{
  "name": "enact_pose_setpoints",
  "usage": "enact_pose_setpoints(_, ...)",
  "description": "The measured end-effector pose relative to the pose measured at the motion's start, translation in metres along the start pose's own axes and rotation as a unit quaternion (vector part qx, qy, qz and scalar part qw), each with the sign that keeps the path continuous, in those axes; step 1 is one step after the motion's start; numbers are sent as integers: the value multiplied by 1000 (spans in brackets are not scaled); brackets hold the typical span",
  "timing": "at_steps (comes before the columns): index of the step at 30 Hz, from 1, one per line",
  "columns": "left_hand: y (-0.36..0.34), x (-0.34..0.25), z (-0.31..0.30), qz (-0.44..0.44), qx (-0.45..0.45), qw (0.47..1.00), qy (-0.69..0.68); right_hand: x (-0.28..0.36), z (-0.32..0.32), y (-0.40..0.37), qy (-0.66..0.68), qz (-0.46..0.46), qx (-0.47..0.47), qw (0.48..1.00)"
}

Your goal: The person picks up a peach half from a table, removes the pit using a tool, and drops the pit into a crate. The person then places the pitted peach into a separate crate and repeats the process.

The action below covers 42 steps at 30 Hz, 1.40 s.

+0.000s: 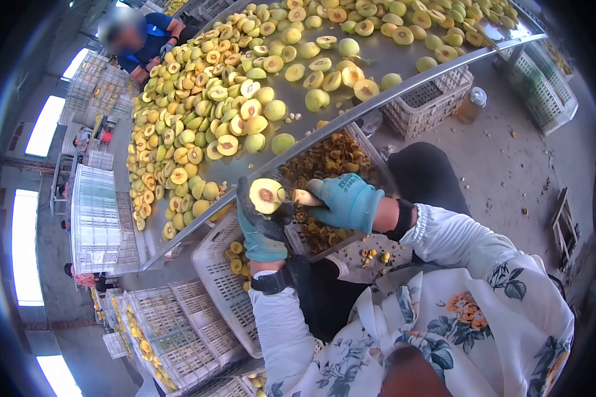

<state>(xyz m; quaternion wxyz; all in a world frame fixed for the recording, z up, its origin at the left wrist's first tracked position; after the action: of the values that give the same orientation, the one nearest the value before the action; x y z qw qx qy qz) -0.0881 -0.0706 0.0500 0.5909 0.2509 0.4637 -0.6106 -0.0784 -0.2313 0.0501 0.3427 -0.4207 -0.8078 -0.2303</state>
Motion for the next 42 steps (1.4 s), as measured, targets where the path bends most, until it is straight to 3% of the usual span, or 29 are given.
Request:
enact_pose_setpoints(1,-2,4,-2,15,-29,999,31,2,0,0,-21,1,3,1000)
enact_pose_setpoints(2,3,4,-6,95,-16,985,145,3,0,0,-29,3,2,1000)
enact_pose_setpoints(4,4,-4,12,250,12,898,361,3,0,1,-45,5,1,999)
enact_pose_setpoints(5,3,16,-1,74,-37,986,147,2,0,2,-49,7,3,999)
enact_pose_setpoints(11,2,17,9,41,-18,989,143,-1,4,6,-59,12,11,998)
enact_pose_setpoints(14,4,21,1,24,-48,998,46,-1,9,5,-58,19,23,998)
enact_pose_setpoints(15,-1,8,6,154,-45,966,204,0,11,4,-54,26,33,998)
enact_pose_setpoints(16,-12,-2,19,277,-39,892,355,1,12,3,-50,33,42,997)
enact_pose_setpoints(18,-23,-7,29,395,-33,756,520,-1,18,2,-34,44,54,997)
enact_pose_setpoints(20,-14,0,11,406,-37,706,579,-2,22,0,-16,54,64,996)
enact_pose_setpoints(23,-8,3,0,470,-40,547,691,-3,27,-2,23,72,87,993)
enact_pose_setpoints(26,0,-1,21,293,159,769,546,-8,33,-5,85,105,126,983)
enact_pose_setpoints(28,21,15,-6,204,72,904,368,-15,38,-5,145,136,140,970)
enact_pose_setpoints(30,30,27,-17,169,20,959,228,-17,39,-3,205,168,137,954)
enact_pose_setpoints(33,7,25,9,178,-15,975,132,-18,51,-3,334,201,160,907)
enact_pose_setpoints(35,10,21,-7,343,-32,864,366,-14,50,-13,441,260,212,832)
enact_pose_setpoints(38,8,21,-19,447,-44,726,521,-17,63,-13,572,239,326,714)
enact_pose_setpoints(39,1,17,-11,489,-55,650,579,-15,63,-16,588,250,326,696)
enact_pose_setpoints(41,-1,8,-6,418,-44,774,474,-11,55,-18,553,262,320,723)
enact_pose_setpoints(42,-1,10,1,279,-20,919,279,-11,53,-19,534,268,318,736)
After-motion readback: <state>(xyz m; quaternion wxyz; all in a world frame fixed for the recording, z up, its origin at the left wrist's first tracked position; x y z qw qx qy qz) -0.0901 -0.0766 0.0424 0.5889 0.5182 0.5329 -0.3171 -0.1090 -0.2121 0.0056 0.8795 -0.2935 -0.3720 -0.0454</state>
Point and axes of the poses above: each hand's wrist, its own y-axis towards the middle knuckle, its own z-axis out of the palm, x = y × z, the point moved 6 cm from there along y, towards the middle knuckle, and after that the axes turned 3 degrees about z, right-handed, at the moved point
